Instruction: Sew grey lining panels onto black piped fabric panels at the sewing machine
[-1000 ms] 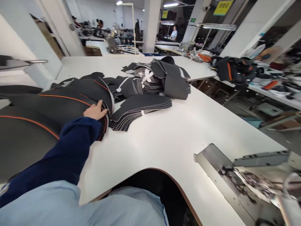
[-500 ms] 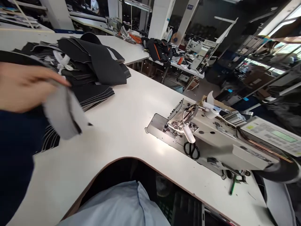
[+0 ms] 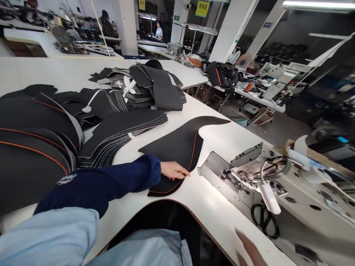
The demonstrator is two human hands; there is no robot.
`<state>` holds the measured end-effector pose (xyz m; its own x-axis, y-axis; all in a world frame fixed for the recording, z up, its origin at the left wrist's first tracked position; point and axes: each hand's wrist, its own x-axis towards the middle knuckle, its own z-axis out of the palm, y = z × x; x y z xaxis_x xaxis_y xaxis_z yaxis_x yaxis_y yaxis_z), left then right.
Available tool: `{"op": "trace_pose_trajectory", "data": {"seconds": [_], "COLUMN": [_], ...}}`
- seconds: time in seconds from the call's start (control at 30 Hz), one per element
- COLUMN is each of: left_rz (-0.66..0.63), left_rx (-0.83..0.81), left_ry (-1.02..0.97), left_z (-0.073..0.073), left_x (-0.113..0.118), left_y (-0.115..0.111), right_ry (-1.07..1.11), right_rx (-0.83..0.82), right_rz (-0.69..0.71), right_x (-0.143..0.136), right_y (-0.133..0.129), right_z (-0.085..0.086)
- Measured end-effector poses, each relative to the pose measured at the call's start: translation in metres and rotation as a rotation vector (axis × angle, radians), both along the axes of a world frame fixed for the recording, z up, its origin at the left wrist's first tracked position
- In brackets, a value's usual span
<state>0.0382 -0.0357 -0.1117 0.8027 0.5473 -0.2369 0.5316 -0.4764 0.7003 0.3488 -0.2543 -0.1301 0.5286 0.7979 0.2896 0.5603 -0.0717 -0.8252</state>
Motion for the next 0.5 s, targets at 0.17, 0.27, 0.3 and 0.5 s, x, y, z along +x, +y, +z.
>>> {"op": "trace_pose_trajectory", "data": {"seconds": [0.17,0.27,0.3,0.5], "left_rz": [0.609,0.882,0.908,0.830], "left_rx": [0.599,0.626,0.598,0.536], "left_ry": [0.217,0.484,0.549,0.737], "left_z": [0.038,0.056,0.059,0.073], "left_x": [-0.101,-0.156,-0.168,-0.181], "left_y": [0.073,0.099,0.103,0.109], "right_ry": [-0.601,-0.935,-0.973,-1.033], "right_rx": [-0.025,-0.039,-0.086,-0.284], "right_rz": [0.888,0.985,0.994,1.000], "right_x": [-0.065,-0.106,-0.118,-0.149], "right_y": [0.116,0.174,0.185,0.177], "right_z": [-0.010,-0.007,-0.006,-0.015]}}
